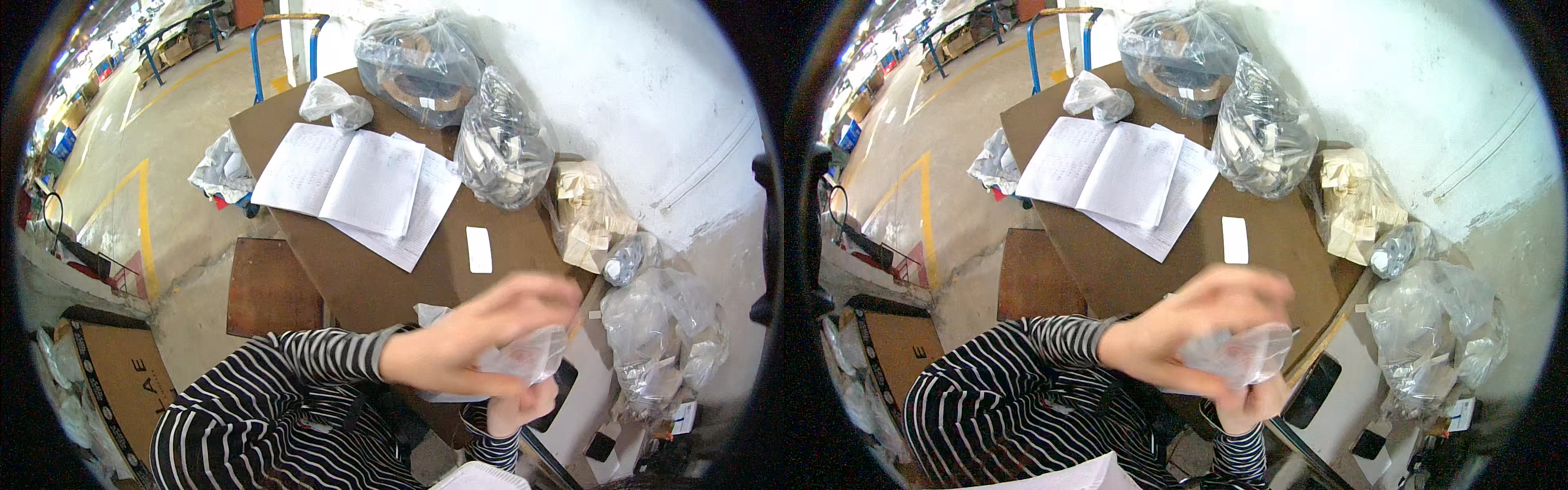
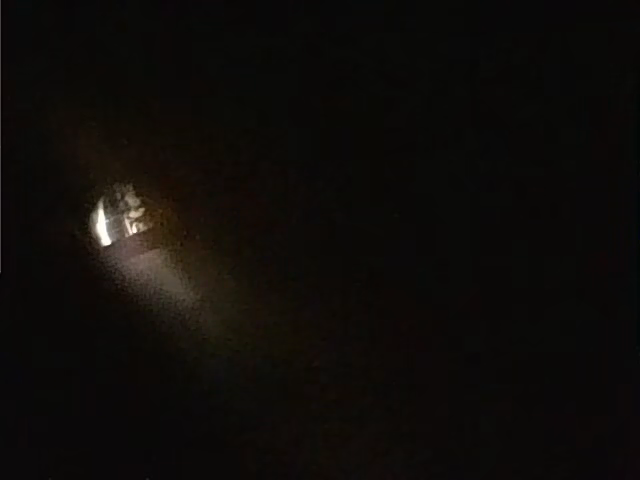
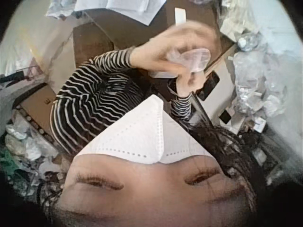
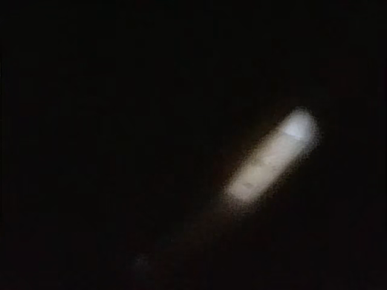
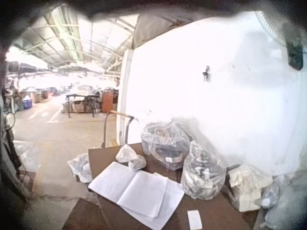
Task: The person bundles small dark rectangular items with a rubber band, places them into a plastic bag, and writes on a label with a pen. The person then handles a bag of white items and places them on the table.
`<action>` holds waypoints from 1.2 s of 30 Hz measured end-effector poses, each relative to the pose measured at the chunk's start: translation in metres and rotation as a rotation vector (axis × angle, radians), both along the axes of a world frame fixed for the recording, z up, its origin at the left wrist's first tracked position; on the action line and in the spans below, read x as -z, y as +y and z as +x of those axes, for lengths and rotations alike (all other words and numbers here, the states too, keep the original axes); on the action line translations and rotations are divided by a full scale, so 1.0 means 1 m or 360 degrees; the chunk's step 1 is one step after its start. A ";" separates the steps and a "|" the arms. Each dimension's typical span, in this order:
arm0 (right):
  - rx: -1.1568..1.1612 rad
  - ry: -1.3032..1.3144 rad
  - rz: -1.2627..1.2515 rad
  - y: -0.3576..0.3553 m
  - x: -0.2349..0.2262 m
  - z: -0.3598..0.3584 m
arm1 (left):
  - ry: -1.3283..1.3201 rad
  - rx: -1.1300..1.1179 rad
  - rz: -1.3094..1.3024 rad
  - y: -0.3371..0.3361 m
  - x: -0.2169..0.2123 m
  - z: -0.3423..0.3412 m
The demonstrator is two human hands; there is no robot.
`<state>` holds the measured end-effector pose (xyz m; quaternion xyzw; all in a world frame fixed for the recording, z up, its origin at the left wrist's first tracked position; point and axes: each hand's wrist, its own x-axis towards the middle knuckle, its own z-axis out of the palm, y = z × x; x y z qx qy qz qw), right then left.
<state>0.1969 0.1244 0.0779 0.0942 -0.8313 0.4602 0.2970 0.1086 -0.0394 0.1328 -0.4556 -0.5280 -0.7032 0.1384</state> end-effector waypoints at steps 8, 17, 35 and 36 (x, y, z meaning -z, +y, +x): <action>-0.0287 -0.0041 -0.0742 -0.030 -0.042 -0.041 | -0.0528 0.0590 -0.0640 -0.015 0.088 -0.011; -0.0308 -0.0237 -0.0347 0.002 0.000 -0.035 | -0.0956 0.0689 -0.0489 -0.028 0.076 -0.038; 0.0049 -0.0176 -0.0682 0.032 -0.027 -0.060 | -0.0678 0.0544 -0.1069 -0.001 0.056 -0.029; 0.0127 -0.0151 -0.0575 0.033 -0.029 -0.060 | -0.0748 0.0497 -0.1031 -0.001 0.059 -0.031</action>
